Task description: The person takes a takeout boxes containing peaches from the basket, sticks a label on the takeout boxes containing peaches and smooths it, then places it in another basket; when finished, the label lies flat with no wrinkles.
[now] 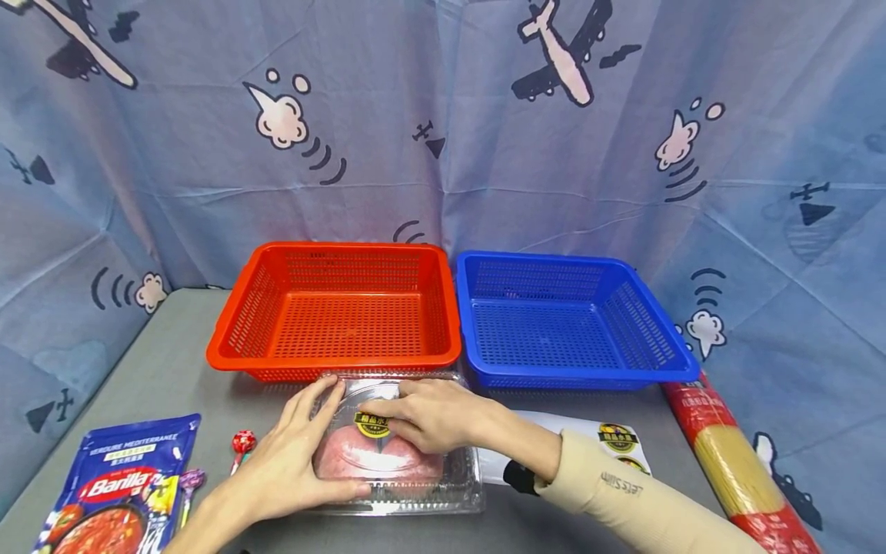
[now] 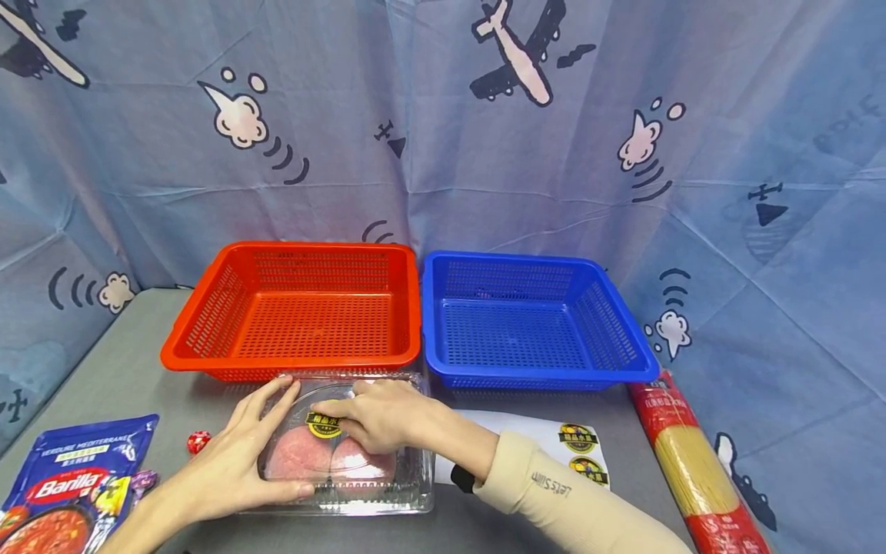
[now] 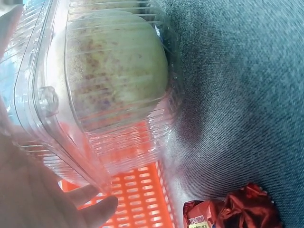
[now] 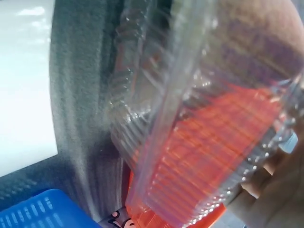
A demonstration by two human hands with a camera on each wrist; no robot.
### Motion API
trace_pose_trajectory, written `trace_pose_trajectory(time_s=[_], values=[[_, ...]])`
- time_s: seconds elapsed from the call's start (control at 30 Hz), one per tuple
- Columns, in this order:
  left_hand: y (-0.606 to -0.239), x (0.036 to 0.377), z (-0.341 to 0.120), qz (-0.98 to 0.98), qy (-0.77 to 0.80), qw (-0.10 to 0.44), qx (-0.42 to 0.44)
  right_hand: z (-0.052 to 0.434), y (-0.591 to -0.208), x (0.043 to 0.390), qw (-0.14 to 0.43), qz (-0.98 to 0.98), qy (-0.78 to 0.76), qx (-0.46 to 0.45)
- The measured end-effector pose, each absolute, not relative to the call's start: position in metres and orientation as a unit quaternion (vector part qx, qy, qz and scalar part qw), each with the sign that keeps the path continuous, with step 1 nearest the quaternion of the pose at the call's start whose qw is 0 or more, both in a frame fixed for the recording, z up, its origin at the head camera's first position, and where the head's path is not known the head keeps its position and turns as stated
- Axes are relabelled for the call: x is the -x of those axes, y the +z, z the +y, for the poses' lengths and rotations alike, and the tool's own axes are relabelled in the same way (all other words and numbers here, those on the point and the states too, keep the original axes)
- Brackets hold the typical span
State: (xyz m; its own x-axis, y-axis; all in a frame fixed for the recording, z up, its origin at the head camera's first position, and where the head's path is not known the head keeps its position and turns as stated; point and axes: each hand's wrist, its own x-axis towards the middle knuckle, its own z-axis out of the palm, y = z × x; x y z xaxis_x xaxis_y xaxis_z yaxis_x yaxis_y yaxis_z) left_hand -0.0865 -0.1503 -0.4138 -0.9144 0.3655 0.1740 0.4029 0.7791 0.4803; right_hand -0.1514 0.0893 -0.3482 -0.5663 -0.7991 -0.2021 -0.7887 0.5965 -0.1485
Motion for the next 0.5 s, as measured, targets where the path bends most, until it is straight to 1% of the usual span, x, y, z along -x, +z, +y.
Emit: trace_pose_trajectory(time_s=[0.17,0.33,0.5], values=[[-0.4140,0.0868,-0.1507,-0.944,-0.261,0.030,0.200,0.0869,-0.3492,0.1541,0.143,0.878,0.019,0.456],[-0.4143,0.0871,-0.1507,-0.944,-0.260,0.029,0.200,0.0873,-0.3493,0.1536,0.124,0.863,0.062,0.485],[-0.4143,0.0871,-0.1504,-0.944,-0.262,0.028,0.199,0.0900,-0.3492,0.1536,0.110,0.852,0.063,0.507]])
